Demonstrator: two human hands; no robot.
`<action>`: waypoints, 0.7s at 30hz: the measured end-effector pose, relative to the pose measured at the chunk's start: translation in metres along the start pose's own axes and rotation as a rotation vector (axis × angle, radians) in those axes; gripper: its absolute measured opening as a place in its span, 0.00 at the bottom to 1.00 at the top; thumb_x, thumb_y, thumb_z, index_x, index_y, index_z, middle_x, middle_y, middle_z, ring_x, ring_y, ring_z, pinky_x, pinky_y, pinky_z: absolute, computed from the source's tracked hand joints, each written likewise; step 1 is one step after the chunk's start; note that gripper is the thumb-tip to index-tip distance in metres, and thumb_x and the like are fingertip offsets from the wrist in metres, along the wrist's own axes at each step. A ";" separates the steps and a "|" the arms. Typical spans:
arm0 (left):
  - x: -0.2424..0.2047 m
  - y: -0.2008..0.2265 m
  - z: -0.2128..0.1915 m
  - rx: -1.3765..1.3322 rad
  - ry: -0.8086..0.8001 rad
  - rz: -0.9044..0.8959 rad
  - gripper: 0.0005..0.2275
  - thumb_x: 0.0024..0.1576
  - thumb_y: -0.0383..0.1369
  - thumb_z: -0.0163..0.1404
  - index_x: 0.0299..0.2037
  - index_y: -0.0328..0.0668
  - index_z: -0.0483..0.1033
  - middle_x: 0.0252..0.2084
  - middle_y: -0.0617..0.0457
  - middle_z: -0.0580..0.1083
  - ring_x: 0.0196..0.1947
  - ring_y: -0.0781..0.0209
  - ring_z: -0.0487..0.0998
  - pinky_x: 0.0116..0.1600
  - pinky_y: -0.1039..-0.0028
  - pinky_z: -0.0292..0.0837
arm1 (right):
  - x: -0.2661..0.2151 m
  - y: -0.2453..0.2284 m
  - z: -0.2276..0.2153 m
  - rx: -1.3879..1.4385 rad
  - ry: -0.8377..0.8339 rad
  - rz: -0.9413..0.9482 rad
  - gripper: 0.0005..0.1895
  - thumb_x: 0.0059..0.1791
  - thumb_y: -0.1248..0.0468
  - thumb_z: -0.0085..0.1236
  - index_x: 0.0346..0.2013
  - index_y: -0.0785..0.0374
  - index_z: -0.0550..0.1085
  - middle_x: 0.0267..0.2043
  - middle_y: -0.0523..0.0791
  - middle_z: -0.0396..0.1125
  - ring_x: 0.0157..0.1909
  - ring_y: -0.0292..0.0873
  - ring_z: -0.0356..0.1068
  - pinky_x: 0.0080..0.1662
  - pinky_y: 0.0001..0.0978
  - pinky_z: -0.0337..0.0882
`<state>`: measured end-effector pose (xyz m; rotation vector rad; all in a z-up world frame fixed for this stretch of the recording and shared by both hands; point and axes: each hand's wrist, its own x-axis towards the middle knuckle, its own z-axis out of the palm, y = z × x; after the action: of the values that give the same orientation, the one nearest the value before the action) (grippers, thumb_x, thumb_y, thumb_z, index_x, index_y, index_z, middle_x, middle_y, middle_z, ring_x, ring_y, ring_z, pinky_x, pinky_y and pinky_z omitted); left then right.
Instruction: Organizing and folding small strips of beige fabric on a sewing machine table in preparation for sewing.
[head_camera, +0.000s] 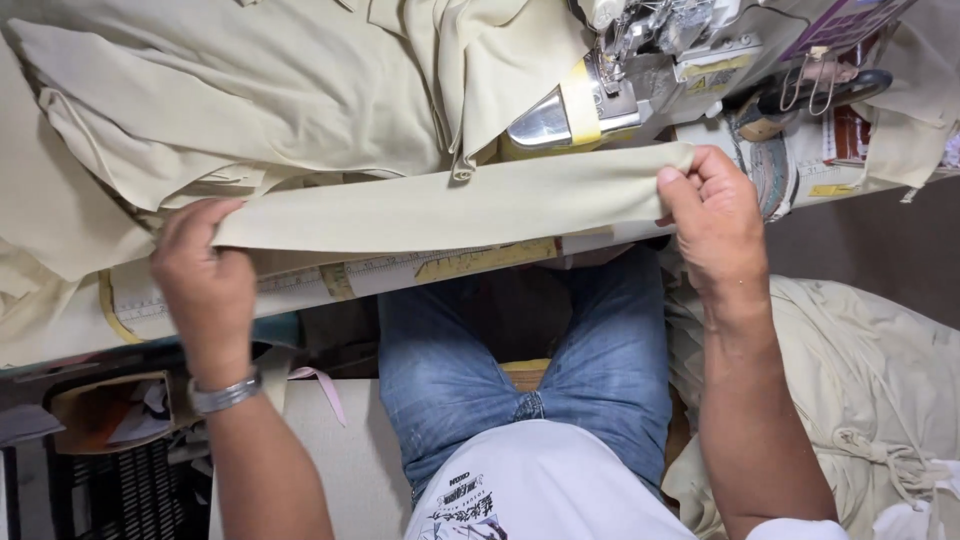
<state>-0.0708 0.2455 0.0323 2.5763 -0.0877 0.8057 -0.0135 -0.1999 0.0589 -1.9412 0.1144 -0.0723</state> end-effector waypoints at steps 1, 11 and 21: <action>0.001 -0.002 -0.005 -0.143 0.018 -0.037 0.23 0.50 0.06 0.38 0.53 0.24 0.77 0.51 0.38 0.78 0.53 0.45 0.77 0.64 0.61 0.74 | 0.003 0.012 0.000 0.052 0.024 0.058 0.05 0.58 0.63 0.50 0.38 0.56 0.70 0.26 0.37 0.62 0.28 0.29 0.60 0.35 0.21 0.63; 0.022 0.060 -0.002 0.085 -0.242 0.002 0.21 0.55 0.23 0.60 0.59 0.32 0.72 0.57 0.39 0.70 0.57 0.46 0.72 0.66 0.60 0.66 | -0.015 -0.044 0.029 0.316 -0.203 -0.200 0.07 0.60 0.60 0.47 0.44 0.59 0.70 0.32 0.38 0.66 0.30 0.30 0.60 0.37 0.20 0.63; 0.019 0.046 0.039 -0.050 0.089 0.130 0.18 0.50 0.24 0.44 0.49 0.34 0.80 0.46 0.43 0.81 0.44 0.48 0.83 0.49 0.60 0.74 | -0.049 -0.048 -0.002 0.534 -0.048 -0.370 0.18 0.48 0.77 0.61 0.51 0.63 0.69 0.49 0.43 0.67 0.51 0.35 0.69 0.57 0.24 0.74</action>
<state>-0.0430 0.1887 0.0320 2.5047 -0.2476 0.9520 -0.0603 -0.1790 0.1049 -1.4078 -0.2741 -0.2724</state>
